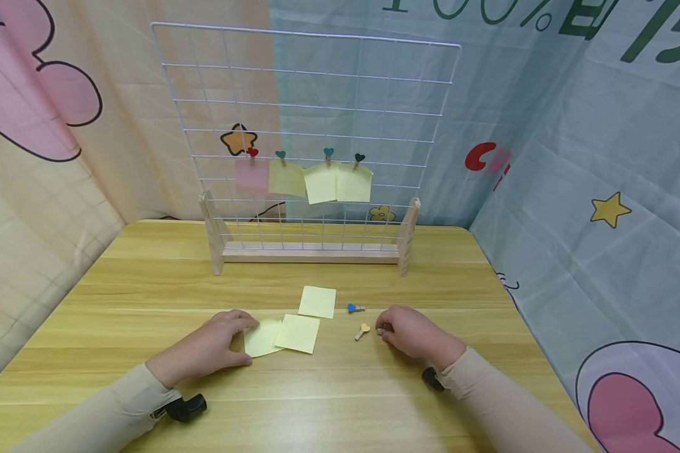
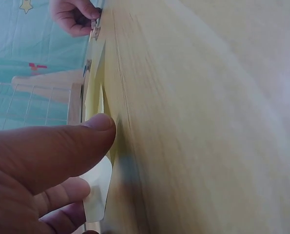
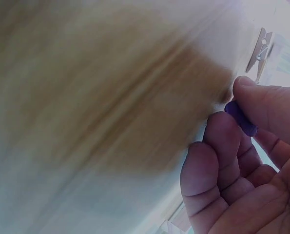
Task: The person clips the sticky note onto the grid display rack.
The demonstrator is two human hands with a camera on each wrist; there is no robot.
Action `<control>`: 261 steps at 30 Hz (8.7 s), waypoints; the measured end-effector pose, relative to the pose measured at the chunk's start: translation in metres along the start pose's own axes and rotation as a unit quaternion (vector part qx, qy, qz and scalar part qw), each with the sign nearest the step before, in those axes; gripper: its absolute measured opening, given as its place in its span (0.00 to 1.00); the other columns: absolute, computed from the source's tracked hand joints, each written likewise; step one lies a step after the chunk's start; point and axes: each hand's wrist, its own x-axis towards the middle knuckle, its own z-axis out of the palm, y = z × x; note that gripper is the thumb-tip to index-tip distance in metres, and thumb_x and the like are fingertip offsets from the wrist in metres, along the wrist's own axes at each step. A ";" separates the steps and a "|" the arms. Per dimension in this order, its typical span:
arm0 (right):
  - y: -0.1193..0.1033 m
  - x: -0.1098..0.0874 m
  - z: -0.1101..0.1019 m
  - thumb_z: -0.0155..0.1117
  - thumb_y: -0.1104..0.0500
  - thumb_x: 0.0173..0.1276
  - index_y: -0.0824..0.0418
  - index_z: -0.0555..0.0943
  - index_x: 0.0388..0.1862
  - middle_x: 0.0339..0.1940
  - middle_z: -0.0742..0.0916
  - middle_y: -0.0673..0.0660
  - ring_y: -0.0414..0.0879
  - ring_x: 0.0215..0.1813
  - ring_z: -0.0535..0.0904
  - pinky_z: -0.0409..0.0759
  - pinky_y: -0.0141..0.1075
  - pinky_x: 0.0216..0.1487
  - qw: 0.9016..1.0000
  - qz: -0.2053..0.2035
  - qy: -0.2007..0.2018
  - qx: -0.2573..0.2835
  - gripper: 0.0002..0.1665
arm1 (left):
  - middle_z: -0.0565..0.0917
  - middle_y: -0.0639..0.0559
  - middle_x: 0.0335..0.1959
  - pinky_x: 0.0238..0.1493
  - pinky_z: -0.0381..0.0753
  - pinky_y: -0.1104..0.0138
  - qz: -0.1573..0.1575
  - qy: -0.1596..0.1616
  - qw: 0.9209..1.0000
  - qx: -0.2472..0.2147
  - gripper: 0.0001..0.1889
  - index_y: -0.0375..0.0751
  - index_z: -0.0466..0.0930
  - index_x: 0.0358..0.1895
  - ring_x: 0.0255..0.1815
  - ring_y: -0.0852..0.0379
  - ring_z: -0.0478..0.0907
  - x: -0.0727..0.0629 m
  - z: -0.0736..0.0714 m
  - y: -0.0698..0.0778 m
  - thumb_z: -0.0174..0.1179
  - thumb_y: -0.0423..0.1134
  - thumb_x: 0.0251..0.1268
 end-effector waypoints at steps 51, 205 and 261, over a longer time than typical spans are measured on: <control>-0.001 0.000 0.002 0.67 0.62 0.76 0.54 0.85 0.39 0.36 0.83 0.45 0.37 0.39 0.74 0.78 0.37 0.43 1.000 -0.007 0.018 0.006 0.04 | 0.79 0.50 0.59 0.61 0.81 0.54 -0.009 0.024 0.999 -0.026 0.30 0.38 0.81 0.66 0.58 0.53 0.78 0.001 0.001 0.004 0.77 0.39 0.59; -0.017 0.005 0.003 0.65 0.63 0.78 0.55 0.86 0.46 0.41 0.89 0.48 0.38 0.40 0.79 0.83 0.39 0.44 0.993 0.008 0.104 0.054 0.05 | 0.87 0.56 0.41 0.42 0.82 0.69 0.024 0.226 0.959 -0.167 0.08 0.40 0.87 0.51 0.40 0.64 0.78 0.002 0.002 0.000 0.63 0.29 0.74; -0.018 0.005 0.006 0.67 0.58 0.77 0.52 0.86 0.42 0.38 0.88 0.44 0.37 0.39 0.80 0.81 0.34 0.42 0.993 -0.002 0.102 0.064 0.02 | 0.85 0.55 0.36 0.37 0.79 0.70 0.028 0.240 0.947 -0.213 0.06 0.42 0.87 0.45 0.36 0.65 0.76 0.001 0.007 0.000 0.63 0.28 0.74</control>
